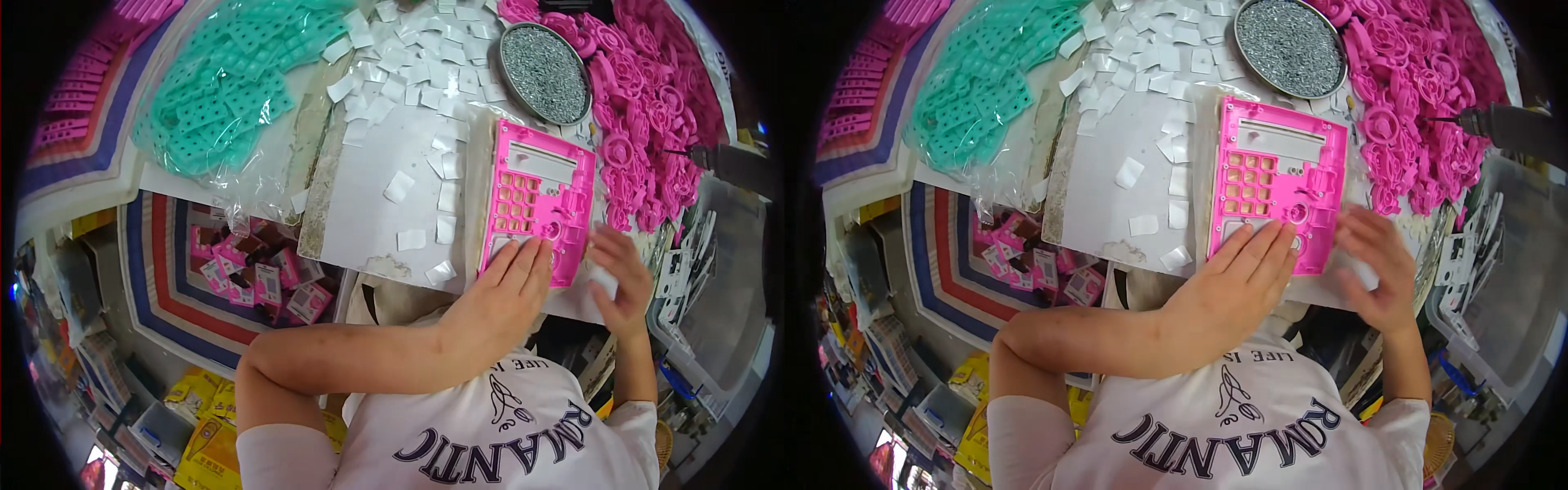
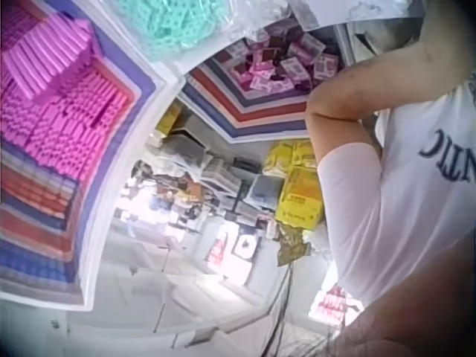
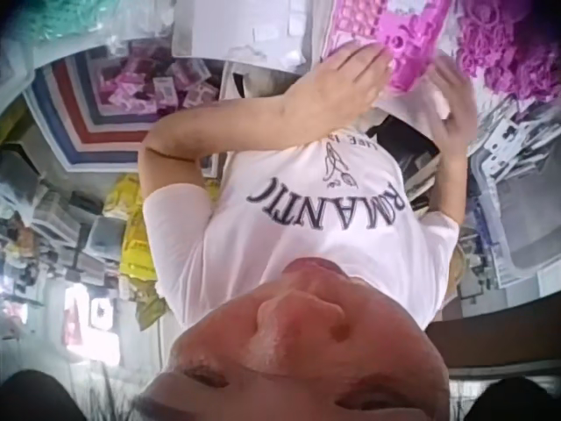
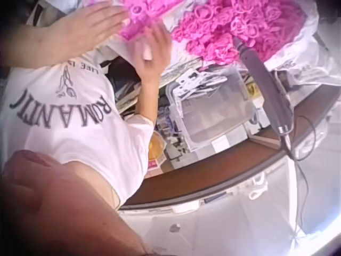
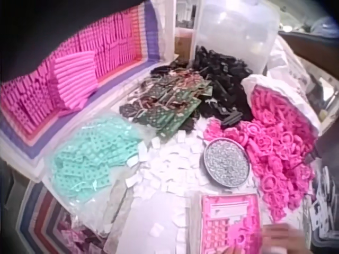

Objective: Assembling and packaging toy electronic devices into pink plastic frames using industrial tools.

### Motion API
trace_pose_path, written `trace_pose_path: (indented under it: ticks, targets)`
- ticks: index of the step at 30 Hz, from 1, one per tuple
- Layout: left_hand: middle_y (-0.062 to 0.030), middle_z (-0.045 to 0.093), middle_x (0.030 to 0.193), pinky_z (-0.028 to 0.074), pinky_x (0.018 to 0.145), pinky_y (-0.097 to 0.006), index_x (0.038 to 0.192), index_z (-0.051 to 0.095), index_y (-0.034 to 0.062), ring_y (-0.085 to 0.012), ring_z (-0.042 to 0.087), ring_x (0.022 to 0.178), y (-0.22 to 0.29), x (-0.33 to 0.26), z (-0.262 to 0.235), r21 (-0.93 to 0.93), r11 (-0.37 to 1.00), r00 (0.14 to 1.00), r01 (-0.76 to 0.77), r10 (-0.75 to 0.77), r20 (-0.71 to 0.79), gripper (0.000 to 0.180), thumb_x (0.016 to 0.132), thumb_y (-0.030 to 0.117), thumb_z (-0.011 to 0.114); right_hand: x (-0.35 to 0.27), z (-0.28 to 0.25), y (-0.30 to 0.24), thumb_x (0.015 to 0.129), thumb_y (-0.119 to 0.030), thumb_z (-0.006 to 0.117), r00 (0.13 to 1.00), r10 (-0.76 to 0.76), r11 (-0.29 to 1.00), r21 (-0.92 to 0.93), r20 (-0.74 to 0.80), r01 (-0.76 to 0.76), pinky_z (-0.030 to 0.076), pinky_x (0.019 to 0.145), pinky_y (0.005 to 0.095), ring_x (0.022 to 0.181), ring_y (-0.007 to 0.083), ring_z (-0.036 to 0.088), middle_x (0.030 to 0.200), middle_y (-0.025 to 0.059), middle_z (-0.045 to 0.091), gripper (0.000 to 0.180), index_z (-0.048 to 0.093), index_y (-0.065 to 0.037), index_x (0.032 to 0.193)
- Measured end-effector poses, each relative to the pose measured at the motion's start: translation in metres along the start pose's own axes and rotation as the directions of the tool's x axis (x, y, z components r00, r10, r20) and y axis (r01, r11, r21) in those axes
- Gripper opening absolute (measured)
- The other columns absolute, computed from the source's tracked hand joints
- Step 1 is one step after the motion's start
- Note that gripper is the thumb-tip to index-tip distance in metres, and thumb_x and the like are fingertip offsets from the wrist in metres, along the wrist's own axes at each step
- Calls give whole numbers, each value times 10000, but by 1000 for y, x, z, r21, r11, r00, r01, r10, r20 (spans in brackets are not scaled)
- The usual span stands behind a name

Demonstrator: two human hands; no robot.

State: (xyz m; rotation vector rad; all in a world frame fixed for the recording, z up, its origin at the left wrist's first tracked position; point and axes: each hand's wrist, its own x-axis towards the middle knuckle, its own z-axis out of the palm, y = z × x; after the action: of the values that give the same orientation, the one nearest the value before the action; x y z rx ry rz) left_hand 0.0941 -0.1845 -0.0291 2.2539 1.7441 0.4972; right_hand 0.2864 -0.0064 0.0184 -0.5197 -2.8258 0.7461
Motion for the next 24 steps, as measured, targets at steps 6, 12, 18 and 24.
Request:
trace_pose_path:
  ticks: [6, 12, 18, 24]
  targets:
    - [-295, 394, 1549, 241, 1233, -507, 1416, 519, -66, -425, 365, 1460, -9, -2, -5, -66, 996, 998, -55, 56, 13, 585, 906, 219, 537, -23, -3, 23, 905, 9, 663, 882, 463, 886, 45, -90, -461, 506, 756, 261, 858, 146, 659, 982, 95, 709, 211, 711, 21, 1110]
    - [-292, 407, 1535, 245, 1230, -512, 1421, 511, -70, -430, 369, 1451, 1, -3, 2, -3, 1000, 1000, -5, 5, -7, 610, 892, 233, 549, -10, 3, 7, 863, 44, 676, 934, 312, 940, -85, -175, -330, 505, 730, 316, 819, 205, 644, 937, 110, 694, 201, 714, 29, 1059]
    - [-265, 489, 1418, 276, 1210, -554, 1382, 541, -71, -453, 414, 1396, 4, -7, 10, -57, 998, 996, 1, -6, -85, 605, 858, 231, 575, 66, 22, -44, 936, -592, 559, 925, -232, 962, -70, 300, 264, 397, 1087, 544, 1281, 432, 532, 1341, 178, 627, 681, 656, -30, 1308]
    - [-276, 491, 1383, 269, 1206, -596, 1359, 562, -66, -493, 410, 1374, 2, -11, 17, -220, 975, 992, -33, 6, -123, 606, 816, 201, 608, 74, 24, -55, 906, -641, 558, 870, -130, 950, -192, 475, 247, 311, 1160, 582, 1380, 394, 468, 1461, 139, 538, 753, 629, -38, 1351]
